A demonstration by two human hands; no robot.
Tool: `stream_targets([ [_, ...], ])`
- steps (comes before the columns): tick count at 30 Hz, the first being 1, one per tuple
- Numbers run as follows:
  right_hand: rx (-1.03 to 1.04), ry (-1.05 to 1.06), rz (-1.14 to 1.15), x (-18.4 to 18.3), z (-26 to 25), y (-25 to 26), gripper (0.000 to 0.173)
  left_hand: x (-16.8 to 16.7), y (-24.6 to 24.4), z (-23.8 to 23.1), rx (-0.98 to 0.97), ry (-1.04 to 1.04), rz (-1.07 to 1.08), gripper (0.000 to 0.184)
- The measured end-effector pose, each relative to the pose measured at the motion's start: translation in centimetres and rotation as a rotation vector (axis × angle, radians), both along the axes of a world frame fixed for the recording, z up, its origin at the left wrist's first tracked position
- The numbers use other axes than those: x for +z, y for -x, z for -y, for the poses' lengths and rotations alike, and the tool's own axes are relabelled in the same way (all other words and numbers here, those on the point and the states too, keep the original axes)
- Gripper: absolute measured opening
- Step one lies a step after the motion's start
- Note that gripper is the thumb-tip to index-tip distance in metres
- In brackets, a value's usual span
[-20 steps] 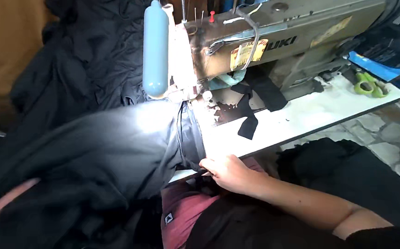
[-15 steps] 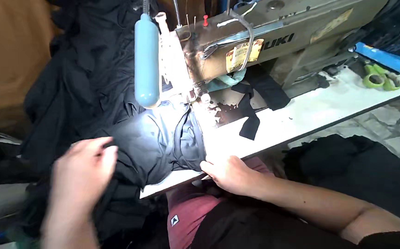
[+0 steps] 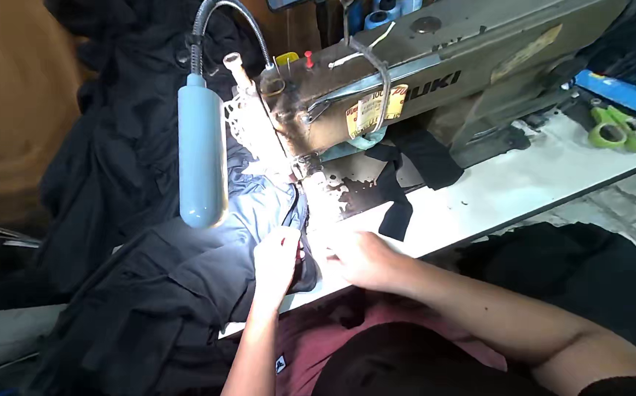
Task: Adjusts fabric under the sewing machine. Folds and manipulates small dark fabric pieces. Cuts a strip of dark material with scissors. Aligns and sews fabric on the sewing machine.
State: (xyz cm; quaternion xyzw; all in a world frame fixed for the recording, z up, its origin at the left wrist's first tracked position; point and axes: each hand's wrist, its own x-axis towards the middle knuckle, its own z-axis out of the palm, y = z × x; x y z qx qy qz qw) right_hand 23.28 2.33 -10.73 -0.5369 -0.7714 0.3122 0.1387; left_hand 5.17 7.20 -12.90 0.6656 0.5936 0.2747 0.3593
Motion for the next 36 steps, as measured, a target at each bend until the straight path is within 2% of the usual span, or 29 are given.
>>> stream_targets([
  [1,-0.047,0.081,0.044,0.4,-1.1,-0.3,0.035,-0.2,0.0,0.1,0.039,0.028,0.095,0.018],
  [3,-0.1,0.095,0.04,0.1,-2.5,-0.6,0.04,-0.4,-0.1,0.2,0.078,0.017,0.177,0.017],
  [7,-0.023,-0.049,-0.003,0.1,-2.9,-0.3,0.033,-0.5,-0.3,0.3,0.134,-0.002,0.237,0.015],
  [12,-0.019,0.066,0.103,1.3,-3.2,0.6,0.031,-0.3,-0.5,0.4,0.179,0.045,0.322,0.015],
  [15,-0.029,0.165,0.16,2.2,-3.5,1.2,0.033,-0.2,-0.7,0.5,0.19,0.041,0.286,0.014],
  [22,-0.031,0.168,0.221,2.4,-3.6,2.0,0.039,-0.2,-1.0,0.6,0.151,-0.019,0.143,0.021],
  [28,-0.044,0.186,0.277,2.4,-3.5,2.2,0.033,-1.0,-0.9,1.0,0.034,-0.201,0.01,0.027],
  [30,-0.069,0.207,0.244,2.4,-3.0,1.6,0.035,-0.8,-0.8,2.1,-0.027,-0.33,-0.035,0.026],
  [31,-0.085,0.163,0.186,2.2,-2.6,0.9,0.036,-0.7,-0.5,2.9,-0.101,-0.437,-0.048,0.026],
  [33,-0.114,-0.071,-0.001,0.4,-1.4,-1.2,0.032,-0.5,0.3,5.2,-0.313,-0.558,-0.038,0.028],
  [34,-0.154,-0.187,-0.103,-0.3,-0.8,-2.4,0.028,-0.3,0.6,6.5,-0.419,-0.554,-0.042,0.029],
  [36,-0.295,-0.282,-0.235,-0.7,0.3,-5.3,0.023,-1.0,1.4,9.1,-0.573,-0.492,-0.107,0.027],
])
